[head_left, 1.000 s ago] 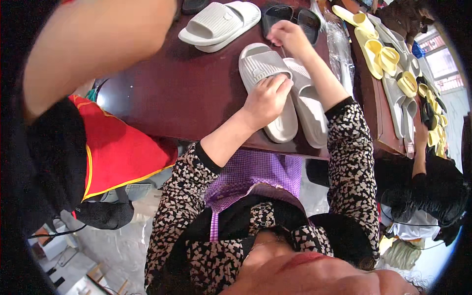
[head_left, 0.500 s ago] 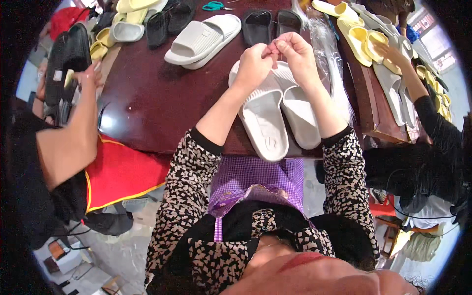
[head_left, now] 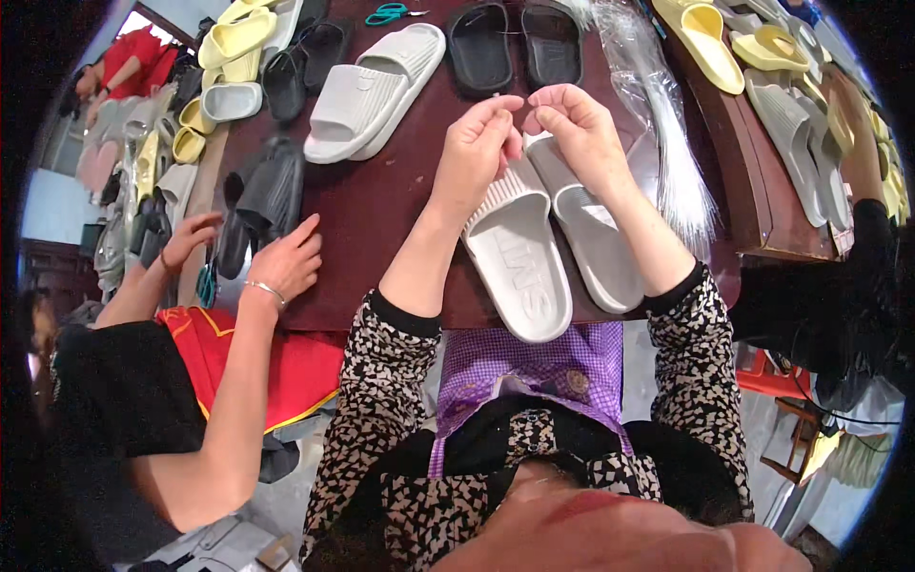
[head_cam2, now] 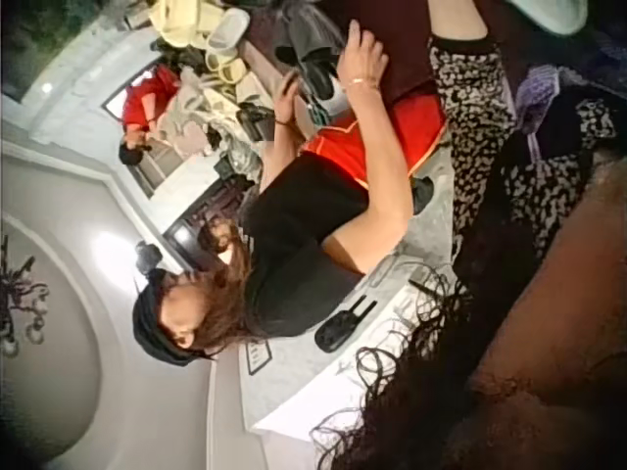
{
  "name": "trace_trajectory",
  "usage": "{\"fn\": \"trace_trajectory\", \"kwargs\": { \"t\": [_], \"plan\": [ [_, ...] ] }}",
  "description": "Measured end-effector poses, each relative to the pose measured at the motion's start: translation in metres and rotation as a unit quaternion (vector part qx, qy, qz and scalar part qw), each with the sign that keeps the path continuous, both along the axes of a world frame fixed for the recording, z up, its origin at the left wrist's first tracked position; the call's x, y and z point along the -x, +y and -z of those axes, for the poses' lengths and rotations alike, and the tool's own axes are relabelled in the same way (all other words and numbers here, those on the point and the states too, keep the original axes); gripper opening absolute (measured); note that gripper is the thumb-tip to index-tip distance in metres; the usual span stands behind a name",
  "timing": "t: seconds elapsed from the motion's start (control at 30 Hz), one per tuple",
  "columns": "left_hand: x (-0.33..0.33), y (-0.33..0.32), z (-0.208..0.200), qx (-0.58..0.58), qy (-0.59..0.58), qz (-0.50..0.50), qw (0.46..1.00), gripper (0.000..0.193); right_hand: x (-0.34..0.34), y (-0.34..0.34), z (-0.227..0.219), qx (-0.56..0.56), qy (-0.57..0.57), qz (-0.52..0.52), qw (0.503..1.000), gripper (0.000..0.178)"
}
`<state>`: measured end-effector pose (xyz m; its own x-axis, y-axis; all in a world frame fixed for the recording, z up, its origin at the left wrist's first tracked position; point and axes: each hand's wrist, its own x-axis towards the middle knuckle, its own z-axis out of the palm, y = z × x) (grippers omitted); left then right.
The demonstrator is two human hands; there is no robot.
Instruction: The person pairs slippers together by threading and fastening plastic ties through each pair by hand, then sets the connected slippers aside.
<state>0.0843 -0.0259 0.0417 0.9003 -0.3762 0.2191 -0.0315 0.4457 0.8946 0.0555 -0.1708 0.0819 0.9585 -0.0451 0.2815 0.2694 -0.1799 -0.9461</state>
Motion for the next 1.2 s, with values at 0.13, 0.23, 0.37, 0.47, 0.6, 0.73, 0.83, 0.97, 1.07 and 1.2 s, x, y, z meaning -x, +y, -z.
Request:
{"fn": "trace_trajectory", "kwargs": {
  "t": [0.13,0.23,0.37,0.47,0.6,0.73,0.83,0.97,1.07,1.2],
  "plan": [
    [0.000,0.000,0.003,0.025,0.018,-0.010,0.999,0.023,0.004,0.001,0.002,-0.026,0.023,0.013,0.999,0.009],
    [0.000,0.000,0.004,0.042,0.020,-0.009,0.999,0.022,0.006,0.001,0.000,-0.027,0.023,0.021,0.999,0.009],
    [0.008,-0.001,-0.001,0.021,0.011,-0.032,0.999,0.019,0.009,-0.001,0.002,-0.009,0.006,0.041,0.999,0.008],
    [0.010,-0.002,-0.004,0.000,-0.001,-0.049,0.999,0.018,0.008,0.000,0.004,-0.015,-0.015,0.047,0.999,0.008],
    [0.010,-0.002,-0.005,-0.010,-0.017,-0.051,0.998,0.017,0.010,0.001,0.004,0.014,-0.050,0.057,0.997,0.010],
    [0.011,-0.002,-0.005,0.001,-0.014,-0.039,0.999,0.016,0.011,0.001,0.007,0.072,-0.081,0.068,0.992,0.009],
    [0.011,-0.002,-0.004,0.010,-0.003,-0.042,0.999,0.015,0.010,0.001,0.007,0.151,-0.143,0.075,0.975,0.008],
    [0.011,-0.002,-0.002,0.004,-0.010,-0.057,0.998,0.015,0.014,0.001,0.003,0.248,-0.182,0.087,0.947,0.007],
    [0.013,-0.003,-0.001,-0.010,-0.037,-0.079,0.996,0.015,0.015,0.001,0.003,0.258,-0.191,0.093,0.942,0.007],
    [0.013,-0.005,-0.001,-0.023,-0.070,-0.100,0.992,0.015,0.014,0.001,0.005,0.266,-0.188,0.100,0.940,0.007]
  ]
}}
